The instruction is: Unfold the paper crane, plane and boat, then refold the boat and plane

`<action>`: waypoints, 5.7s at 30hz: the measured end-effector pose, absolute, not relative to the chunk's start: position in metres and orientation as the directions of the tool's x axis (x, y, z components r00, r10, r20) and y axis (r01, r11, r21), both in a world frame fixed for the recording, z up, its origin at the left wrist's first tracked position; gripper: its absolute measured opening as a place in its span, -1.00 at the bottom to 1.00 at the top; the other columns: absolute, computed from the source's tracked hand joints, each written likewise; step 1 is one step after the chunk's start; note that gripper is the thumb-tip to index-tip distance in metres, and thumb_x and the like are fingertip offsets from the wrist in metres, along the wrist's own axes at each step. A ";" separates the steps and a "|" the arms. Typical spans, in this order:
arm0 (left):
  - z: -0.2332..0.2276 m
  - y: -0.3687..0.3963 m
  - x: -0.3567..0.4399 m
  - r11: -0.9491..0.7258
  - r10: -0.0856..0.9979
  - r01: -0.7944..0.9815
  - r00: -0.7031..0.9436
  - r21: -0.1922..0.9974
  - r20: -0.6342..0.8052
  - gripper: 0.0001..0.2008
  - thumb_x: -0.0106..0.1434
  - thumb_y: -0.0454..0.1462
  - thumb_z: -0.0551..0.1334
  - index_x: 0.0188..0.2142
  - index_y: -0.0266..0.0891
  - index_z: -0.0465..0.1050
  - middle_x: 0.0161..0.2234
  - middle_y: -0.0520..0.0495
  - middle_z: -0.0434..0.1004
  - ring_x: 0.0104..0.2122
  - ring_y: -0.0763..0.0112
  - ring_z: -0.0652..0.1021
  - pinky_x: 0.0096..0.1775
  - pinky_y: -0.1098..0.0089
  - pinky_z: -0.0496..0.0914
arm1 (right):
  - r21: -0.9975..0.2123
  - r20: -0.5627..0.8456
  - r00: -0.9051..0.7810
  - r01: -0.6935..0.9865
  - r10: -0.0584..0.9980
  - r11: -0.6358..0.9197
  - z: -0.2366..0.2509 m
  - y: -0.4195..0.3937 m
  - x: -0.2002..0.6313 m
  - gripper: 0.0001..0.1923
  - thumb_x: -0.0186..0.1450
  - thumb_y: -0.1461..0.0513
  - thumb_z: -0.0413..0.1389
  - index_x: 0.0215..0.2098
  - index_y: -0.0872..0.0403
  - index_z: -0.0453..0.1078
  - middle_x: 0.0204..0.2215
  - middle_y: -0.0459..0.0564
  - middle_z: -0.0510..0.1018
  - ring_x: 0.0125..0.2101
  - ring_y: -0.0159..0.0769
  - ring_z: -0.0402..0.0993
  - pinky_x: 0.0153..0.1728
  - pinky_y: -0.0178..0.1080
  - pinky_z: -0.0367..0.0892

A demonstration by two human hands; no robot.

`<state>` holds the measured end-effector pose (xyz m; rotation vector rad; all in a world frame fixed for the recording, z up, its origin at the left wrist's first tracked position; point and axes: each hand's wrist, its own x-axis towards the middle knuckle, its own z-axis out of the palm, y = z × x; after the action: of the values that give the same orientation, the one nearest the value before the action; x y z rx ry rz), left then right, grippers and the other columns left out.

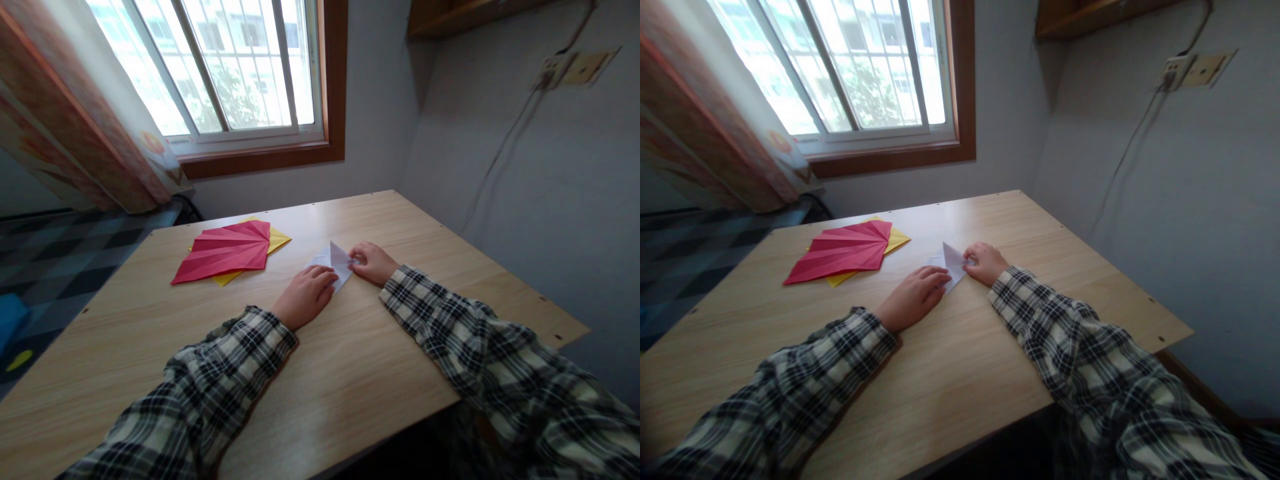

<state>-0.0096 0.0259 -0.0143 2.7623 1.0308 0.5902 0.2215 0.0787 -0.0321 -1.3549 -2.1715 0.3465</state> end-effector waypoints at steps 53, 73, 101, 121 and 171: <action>-0.016 0.028 -0.010 -0.793 0.605 0.583 0.719 0.176 0.342 -0.65 0.42 -0.29 0.07 0.12 -0.21 0.45 0.08 -0.16 0.51 0.06 0.19 0.45 0.14 0.08 0.37 | -0.744 0.247 -0.462 0.472 0.852 0.472 -0.032 0.088 0.245 -0.57 0.14 0.42 0.02 -0.11 0.10 0.58 -0.06 0.04 0.63 -0.03 -0.22 0.53 0.12 -0.12 0.37; -0.008 0.024 -0.005 -0.741 0.669 0.631 0.667 0.230 0.327 -0.73 0.45 -0.24 0.01 -0.11 -0.24 0.47 -0.01 -0.15 0.58 0.03 0.20 0.49 0.11 0.16 0.39 | -0.612 0.339 -0.501 0.526 0.797 0.591 -0.031 0.088 0.243 -0.55 0.14 0.47 -0.01 -0.26 0.01 0.65 -0.15 0.00 0.63 -0.15 -0.30 0.54 -0.02 -0.21 0.44; -0.006 0.022 0.001 -0.672 0.735 0.717 0.617 0.185 0.280 -0.82 0.33 -0.24 0.18 -0.10 -0.23 0.42 -0.16 -0.14 0.59 -0.06 0.12 0.49 0.01 0.11 0.40 | -0.309 0.361 -0.561 0.682 0.745 0.663 -0.032 0.070 0.222 -0.66 0.27 0.32 0.13 -0.04 -0.09 0.58 0.10 0.06 0.50 0.15 -0.09 0.34 0.19 0.07 0.17; -0.008 0.021 -0.001 -0.678 0.731 0.709 0.619 0.196 0.288 -0.81 0.35 -0.23 0.16 -0.09 -0.21 0.43 -0.12 -0.15 0.59 -0.04 0.13 0.50 0.02 0.13 0.40 | -0.271 0.411 -0.519 0.715 0.749 0.644 -0.023 0.079 0.244 -0.68 0.22 0.40 0.12 -0.34 -0.10 0.65 -0.11 -0.08 0.66 0.06 -0.13 0.44 0.13 0.00 0.25; -0.007 0.027 -0.006 -0.651 0.756 0.714 0.581 0.257 0.302 -0.82 0.37 -0.18 0.18 -0.13 -0.18 0.51 -0.13 -0.09 0.61 -0.10 0.20 0.55 -0.03 0.20 0.43 | -0.389 0.430 -0.585 0.566 0.687 0.726 -0.024 0.080 0.241 -0.74 0.33 0.18 0.10 -0.31 0.09 0.63 -0.22 0.08 0.66 -0.17 -0.21 0.53 -0.04 -0.17 0.36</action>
<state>-0.0058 0.0265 -0.0066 2.6962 1.2577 0.5930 0.2410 0.0795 -0.0235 -0.9478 -2.3632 0.2825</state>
